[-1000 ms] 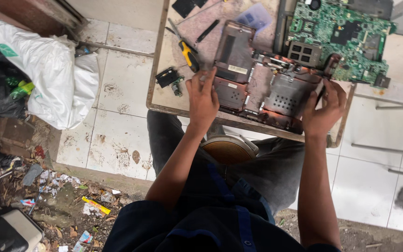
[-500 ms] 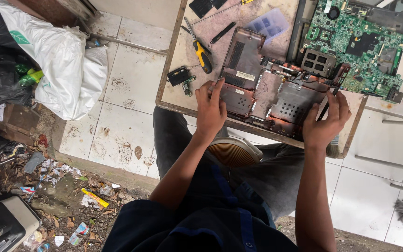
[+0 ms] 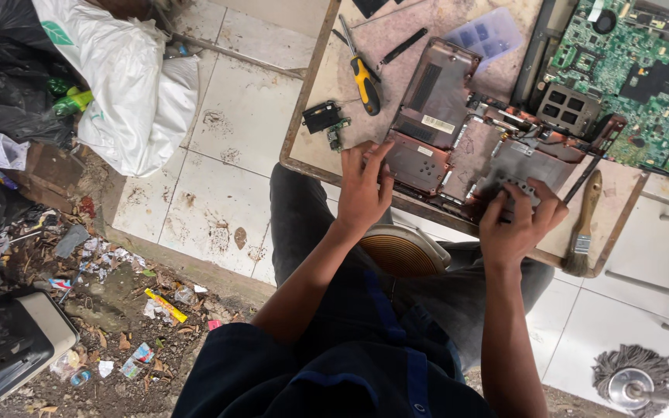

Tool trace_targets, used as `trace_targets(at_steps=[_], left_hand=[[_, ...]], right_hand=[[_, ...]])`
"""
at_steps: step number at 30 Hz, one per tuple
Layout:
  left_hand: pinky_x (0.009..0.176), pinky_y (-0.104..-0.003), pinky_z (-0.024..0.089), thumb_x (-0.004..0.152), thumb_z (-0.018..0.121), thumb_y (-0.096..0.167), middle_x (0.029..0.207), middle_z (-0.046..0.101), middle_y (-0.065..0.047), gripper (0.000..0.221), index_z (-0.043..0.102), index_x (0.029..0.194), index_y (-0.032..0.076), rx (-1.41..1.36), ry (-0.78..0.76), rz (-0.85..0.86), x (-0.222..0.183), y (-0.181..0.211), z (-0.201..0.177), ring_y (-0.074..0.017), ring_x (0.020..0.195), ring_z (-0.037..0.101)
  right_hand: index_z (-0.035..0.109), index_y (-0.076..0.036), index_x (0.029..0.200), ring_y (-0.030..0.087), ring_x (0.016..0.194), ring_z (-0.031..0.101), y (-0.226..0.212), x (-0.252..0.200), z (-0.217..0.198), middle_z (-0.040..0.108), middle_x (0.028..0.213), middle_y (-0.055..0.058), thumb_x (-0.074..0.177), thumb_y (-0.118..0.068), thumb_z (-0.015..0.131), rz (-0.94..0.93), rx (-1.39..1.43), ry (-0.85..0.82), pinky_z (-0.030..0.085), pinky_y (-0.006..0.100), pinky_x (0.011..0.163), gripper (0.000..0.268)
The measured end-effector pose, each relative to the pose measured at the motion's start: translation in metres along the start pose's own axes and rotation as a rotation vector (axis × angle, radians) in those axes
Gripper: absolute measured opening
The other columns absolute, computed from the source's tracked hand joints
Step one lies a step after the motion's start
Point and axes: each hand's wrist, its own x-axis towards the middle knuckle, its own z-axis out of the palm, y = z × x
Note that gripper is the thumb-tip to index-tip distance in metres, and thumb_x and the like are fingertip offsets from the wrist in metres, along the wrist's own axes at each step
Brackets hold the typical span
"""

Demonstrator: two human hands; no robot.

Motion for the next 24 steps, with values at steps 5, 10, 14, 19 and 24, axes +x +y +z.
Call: trace_targets(at_steps=[5,10,14,19,24], left_hand=[[0.085,-0.041,0.051,0.098,0.054,-0.002,0.126,0.052,-0.007,0.055,0.061,0.148,0.019,0.002,0.002,0.036,-0.006,-0.008,0.004,-0.0276,0.102,0.053],[0.086,-0.047,0.055,0.097,0.054,-0.004,0.131,0.05,-0.008,0.05,0.064,0.141,0.017,0.026,-0.034,0.055,-0.009,-0.01,0.006,-0.0284,0.103,0.058],[0.086,-0.045,0.055,0.098,0.054,-0.004,0.131,0.048,-0.007,0.046,0.066,0.137,0.017,-0.003,-0.025,0.055,-0.007,-0.008,0.003,-0.0277,0.105,0.058],[0.084,-0.039,0.054,0.099,0.058,-0.001,0.126,0.051,-0.005,0.042,0.069,0.136,0.017,-0.067,0.013,0.044,-0.005,-0.009,-0.004,-0.0266,0.109,0.058],[0.084,-0.042,0.05,0.095,0.07,0.01,0.113,0.056,-0.002,0.04,0.072,0.133,0.021,0.135,0.122,0.02,0.002,-0.029,-0.038,-0.0242,0.102,0.054]], right_hand=[[0.079,-0.006,0.107,0.032,0.104,0.058,0.0,0.005,0.004,0.064,0.118,0.009,0.095,0.002,0.075,-0.015,0.077,0.001,0.051,0.045,0.088,0.015],[0.079,-0.004,0.106,0.031,0.105,0.058,0.001,0.005,0.004,0.064,0.117,0.009,0.097,0.004,0.072,0.008,0.111,-0.026,0.053,0.044,0.086,0.015],[0.081,-0.006,0.104,0.031,0.107,0.061,0.005,0.001,0.007,0.066,0.117,0.008,0.096,0.003,0.075,0.022,0.13,-0.022,0.055,0.044,0.088,0.013],[0.082,-0.005,0.105,0.032,0.107,0.062,0.002,0.004,0.003,0.066,0.117,0.008,0.097,0.004,0.075,0.028,0.154,-0.017,0.055,0.044,0.089,0.014],[0.083,-0.007,0.105,0.031,0.107,0.064,0.013,-0.002,0.007,0.067,0.116,0.008,0.096,0.002,0.078,0.027,0.173,-0.015,0.056,0.043,0.089,0.014]])
